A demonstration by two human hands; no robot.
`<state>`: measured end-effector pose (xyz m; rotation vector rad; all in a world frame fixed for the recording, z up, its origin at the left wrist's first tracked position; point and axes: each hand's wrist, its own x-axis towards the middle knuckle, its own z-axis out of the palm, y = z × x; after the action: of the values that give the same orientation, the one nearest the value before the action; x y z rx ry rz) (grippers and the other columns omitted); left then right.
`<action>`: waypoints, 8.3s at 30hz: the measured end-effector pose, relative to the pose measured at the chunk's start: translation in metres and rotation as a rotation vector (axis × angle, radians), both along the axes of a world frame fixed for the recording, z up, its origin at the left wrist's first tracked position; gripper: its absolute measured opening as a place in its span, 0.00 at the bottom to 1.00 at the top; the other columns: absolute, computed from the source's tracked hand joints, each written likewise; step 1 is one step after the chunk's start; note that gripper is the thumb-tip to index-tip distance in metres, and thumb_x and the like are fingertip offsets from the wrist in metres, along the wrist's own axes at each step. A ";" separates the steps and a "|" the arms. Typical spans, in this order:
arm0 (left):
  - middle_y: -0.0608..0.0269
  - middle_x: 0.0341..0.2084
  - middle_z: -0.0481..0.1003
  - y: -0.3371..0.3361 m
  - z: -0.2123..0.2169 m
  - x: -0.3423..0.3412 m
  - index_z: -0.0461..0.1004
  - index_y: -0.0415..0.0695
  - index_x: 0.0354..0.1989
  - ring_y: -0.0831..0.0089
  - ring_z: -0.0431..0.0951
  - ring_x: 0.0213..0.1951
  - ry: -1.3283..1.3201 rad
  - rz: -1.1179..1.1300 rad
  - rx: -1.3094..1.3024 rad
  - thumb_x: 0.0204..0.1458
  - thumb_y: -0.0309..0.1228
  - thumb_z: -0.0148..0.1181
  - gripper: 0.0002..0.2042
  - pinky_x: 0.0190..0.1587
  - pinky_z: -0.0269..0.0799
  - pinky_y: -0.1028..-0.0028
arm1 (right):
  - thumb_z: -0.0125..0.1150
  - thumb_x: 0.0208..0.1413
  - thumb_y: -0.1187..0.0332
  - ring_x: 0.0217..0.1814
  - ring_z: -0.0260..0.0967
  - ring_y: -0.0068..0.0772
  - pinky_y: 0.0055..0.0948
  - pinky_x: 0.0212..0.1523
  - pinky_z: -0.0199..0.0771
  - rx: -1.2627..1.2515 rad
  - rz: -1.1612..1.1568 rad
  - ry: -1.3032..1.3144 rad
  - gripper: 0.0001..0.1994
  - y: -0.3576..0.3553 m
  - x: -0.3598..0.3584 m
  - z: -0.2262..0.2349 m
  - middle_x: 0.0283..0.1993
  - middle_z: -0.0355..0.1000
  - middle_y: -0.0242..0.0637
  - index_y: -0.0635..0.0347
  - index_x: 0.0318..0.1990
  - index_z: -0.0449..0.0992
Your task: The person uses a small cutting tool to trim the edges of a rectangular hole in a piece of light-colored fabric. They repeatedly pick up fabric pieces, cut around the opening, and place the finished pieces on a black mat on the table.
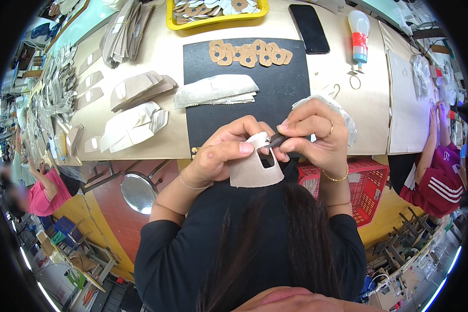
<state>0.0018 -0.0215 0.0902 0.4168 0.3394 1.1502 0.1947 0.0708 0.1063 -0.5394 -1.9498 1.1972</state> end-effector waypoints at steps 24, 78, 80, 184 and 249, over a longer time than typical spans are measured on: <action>0.51 0.38 0.72 0.000 0.002 0.000 0.68 0.39 0.39 0.56 0.76 0.50 0.028 -0.032 -0.020 0.56 0.32 0.52 0.09 0.55 0.70 0.61 | 0.78 0.35 0.71 0.28 0.75 0.30 0.25 0.27 0.72 0.181 -0.107 0.029 0.12 -0.003 -0.002 0.002 0.29 0.75 0.34 0.60 0.28 0.81; 0.60 0.39 0.74 -0.002 0.026 -0.011 0.69 0.40 0.44 0.76 0.74 0.42 0.389 -0.215 -0.161 0.61 0.34 0.50 0.11 0.47 0.67 0.76 | 0.76 0.37 0.63 0.24 0.70 0.25 0.25 0.23 0.63 0.594 0.121 -0.223 0.13 0.016 0.006 0.037 0.27 0.75 0.28 0.54 0.32 0.81; 0.66 0.38 0.74 -0.001 0.025 -0.012 0.69 0.41 0.45 0.83 0.71 0.40 0.400 -0.241 -0.129 0.63 0.34 0.49 0.10 0.45 0.65 0.80 | 0.76 0.37 0.63 0.24 0.70 0.25 0.25 0.23 0.63 0.602 0.133 -0.219 0.13 0.017 0.006 0.038 0.27 0.75 0.28 0.54 0.32 0.81; 0.61 0.39 0.74 -0.010 0.012 -0.013 0.64 0.41 0.64 0.78 0.78 0.36 0.844 0.311 -0.113 0.54 0.20 0.62 0.27 0.32 0.74 0.82 | 0.62 0.56 0.62 0.38 0.76 0.42 0.38 0.38 0.76 0.115 -0.516 -0.957 0.22 0.075 -0.012 -0.090 0.40 0.73 0.36 0.45 0.59 0.74; 0.63 0.36 0.77 -0.017 0.006 -0.017 0.78 0.37 0.49 0.80 0.76 0.34 0.732 -0.131 -0.065 0.50 0.23 0.68 0.17 0.31 0.72 0.81 | 0.65 0.55 0.66 0.17 0.68 0.18 0.18 0.19 0.67 -0.583 -0.154 -0.503 0.10 0.072 -0.004 -0.082 0.32 0.79 0.37 0.66 0.35 0.77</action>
<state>-0.0156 -0.0384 0.0961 0.7869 0.9674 0.8224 0.1910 0.1429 0.0247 -1.3783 -1.8804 1.6460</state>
